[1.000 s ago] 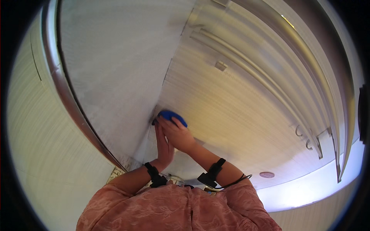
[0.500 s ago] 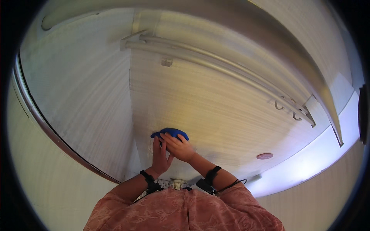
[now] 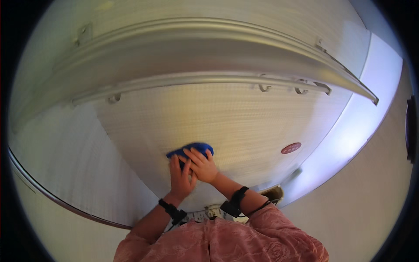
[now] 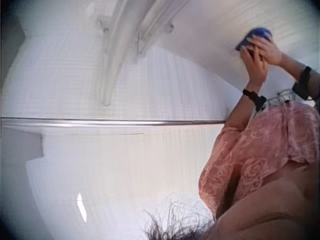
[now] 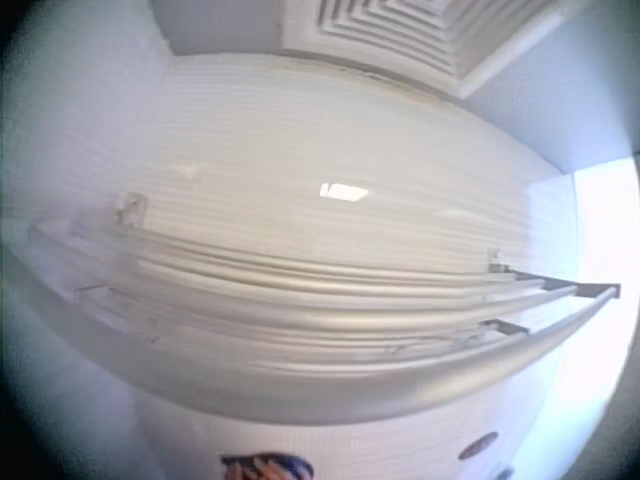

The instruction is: Cleaning and wiping down walls and fixtures inside a bathroom using a cloth.

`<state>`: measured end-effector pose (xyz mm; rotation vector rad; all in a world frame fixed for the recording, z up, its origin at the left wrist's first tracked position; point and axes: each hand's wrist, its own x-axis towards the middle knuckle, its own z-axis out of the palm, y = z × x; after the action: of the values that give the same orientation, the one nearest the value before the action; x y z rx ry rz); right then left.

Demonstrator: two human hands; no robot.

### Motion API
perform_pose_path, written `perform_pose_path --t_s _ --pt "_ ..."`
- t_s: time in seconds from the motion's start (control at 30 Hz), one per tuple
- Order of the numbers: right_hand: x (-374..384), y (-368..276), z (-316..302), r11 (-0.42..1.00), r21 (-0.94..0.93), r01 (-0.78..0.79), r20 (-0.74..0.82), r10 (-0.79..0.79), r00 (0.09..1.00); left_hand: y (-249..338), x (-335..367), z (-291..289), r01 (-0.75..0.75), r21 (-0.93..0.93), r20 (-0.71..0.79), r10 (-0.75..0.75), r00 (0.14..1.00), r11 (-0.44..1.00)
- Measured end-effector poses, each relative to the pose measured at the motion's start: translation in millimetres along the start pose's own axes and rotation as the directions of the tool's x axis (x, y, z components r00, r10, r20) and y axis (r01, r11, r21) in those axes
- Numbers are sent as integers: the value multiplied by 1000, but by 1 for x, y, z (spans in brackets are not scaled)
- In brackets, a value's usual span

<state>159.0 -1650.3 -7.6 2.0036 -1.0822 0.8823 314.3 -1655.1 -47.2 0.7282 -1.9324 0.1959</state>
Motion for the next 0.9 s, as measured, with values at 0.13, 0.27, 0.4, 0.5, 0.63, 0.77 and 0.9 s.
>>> perform_pose_path --t_s 0.13,0.27,0.4,0.5,0.63,0.77,0.9 --pt "-59 14 11 995 -35 -90 -2 90 996 15 -15 13 -96 -59 217 107 970 994" --pt "-56 30 -18 986 -17 -163 -19 163 986 39 19 8 -196 -81 256 210 944 977" --pt "-22 69 -72 962 112 -250 -203 268 942 82 82 6 -293 -9 218 288 932 956" --pt "-12 73 -79 950 143 -277 -276 307 911 98 110 2 -329 62 159 316 935 942" --pt "-62 67 -71 938 130 -320 -228 343 911 116 81 11 -336 65 262 309 914 940" --pt "-105 70 -56 934 115 -338 -166 353 921 113 64 12 -352 39 457 296 839 935" --pt "-114 115 -82 941 90 -326 -172 337 926 124 89 20 -431 122 417 347 840 894"
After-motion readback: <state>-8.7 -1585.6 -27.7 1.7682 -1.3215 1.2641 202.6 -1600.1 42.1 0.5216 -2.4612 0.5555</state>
